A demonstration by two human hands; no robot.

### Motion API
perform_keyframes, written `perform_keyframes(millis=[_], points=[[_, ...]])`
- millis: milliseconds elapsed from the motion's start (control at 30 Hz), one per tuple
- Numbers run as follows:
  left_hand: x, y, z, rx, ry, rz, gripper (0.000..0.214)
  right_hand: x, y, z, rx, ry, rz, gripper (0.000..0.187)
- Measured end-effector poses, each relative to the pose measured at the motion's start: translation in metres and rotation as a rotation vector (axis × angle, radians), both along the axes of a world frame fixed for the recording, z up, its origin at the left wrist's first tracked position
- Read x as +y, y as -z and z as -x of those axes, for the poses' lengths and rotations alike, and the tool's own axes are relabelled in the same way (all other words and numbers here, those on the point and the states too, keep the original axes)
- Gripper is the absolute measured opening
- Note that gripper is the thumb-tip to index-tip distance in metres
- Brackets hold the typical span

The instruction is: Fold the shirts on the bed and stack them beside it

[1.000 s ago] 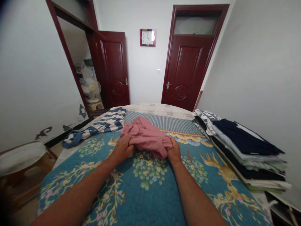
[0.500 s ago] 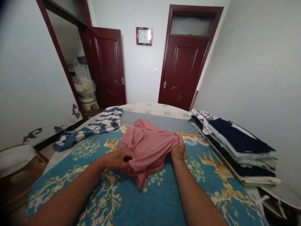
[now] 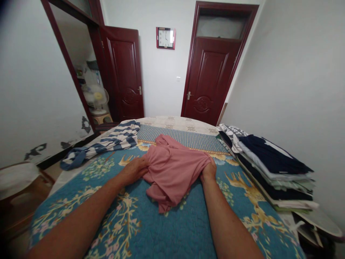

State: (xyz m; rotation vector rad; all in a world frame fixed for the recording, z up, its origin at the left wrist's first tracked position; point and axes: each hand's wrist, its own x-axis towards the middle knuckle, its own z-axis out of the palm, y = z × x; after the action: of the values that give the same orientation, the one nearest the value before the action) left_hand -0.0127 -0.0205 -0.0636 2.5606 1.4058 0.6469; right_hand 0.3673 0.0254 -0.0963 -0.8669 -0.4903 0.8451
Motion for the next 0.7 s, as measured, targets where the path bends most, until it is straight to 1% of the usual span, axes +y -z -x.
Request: perform_keyframes(millis=[33,100,133,200,300,367,400,467,533,567,600,667,700], points=[[0.002,0.001,0.001,-0.029,-0.011,-0.010,0.018,0.000,0.000,-0.001,-0.011,-0.001,0.009,0.047],[0.005,-0.001,0.003,-0.155,-0.076,-0.023,0.017,0.001,0.002,-0.002,-0.041,0.011,0.036,0.051],[0.006,-0.004,0.005,-0.250,-0.136,-0.026,0.019,0.002,0.002,-0.003,-0.062,0.022,0.057,0.053],[0.011,-0.009,0.010,-0.483,-0.314,-0.033,0.024,0.003,0.004,-0.004,-0.147,0.026,0.104,0.056],[0.019,-0.016,0.023,-0.857,-0.580,-0.078,0.026,0.004,0.004,-0.003,-0.435,0.001,0.165,0.054],[0.024,-0.017,0.032,-1.058,-0.689,-0.116,0.026,0.002,0.001,0.000,-0.671,0.038,0.154,0.052],[0.027,-0.017,0.037,-1.128,-0.724,-0.124,0.027,-0.001,-0.002,0.003,-0.782,0.076,0.120,0.052],[0.032,-0.015,0.046,-1.195,-0.778,-0.139,0.028,-0.011,-0.010,0.012,-1.001,0.137,-0.017,0.050],[0.037,-0.013,0.055,-1.184,-0.806,-0.174,0.029,-0.025,-0.022,0.025,-1.225,0.123,-0.195,0.042],[0.039,-0.013,0.060,-1.157,-0.811,-0.195,0.029,-0.032,-0.027,0.034,-1.330,0.076,-0.273,0.037],[0.041,-0.012,0.065,-1.112,-0.812,-0.212,0.030,-0.040,-0.032,0.043,-1.424,0.000,-0.337,0.032],[0.043,-0.012,0.071,-1.003,-0.814,-0.220,0.029,-0.055,-0.039,0.061,-1.578,-0.211,-0.416,0.027],[0.043,-0.012,0.073,-0.958,-0.819,-0.212,0.028,-0.061,-0.040,0.070,-1.638,-0.321,-0.438,0.028]])
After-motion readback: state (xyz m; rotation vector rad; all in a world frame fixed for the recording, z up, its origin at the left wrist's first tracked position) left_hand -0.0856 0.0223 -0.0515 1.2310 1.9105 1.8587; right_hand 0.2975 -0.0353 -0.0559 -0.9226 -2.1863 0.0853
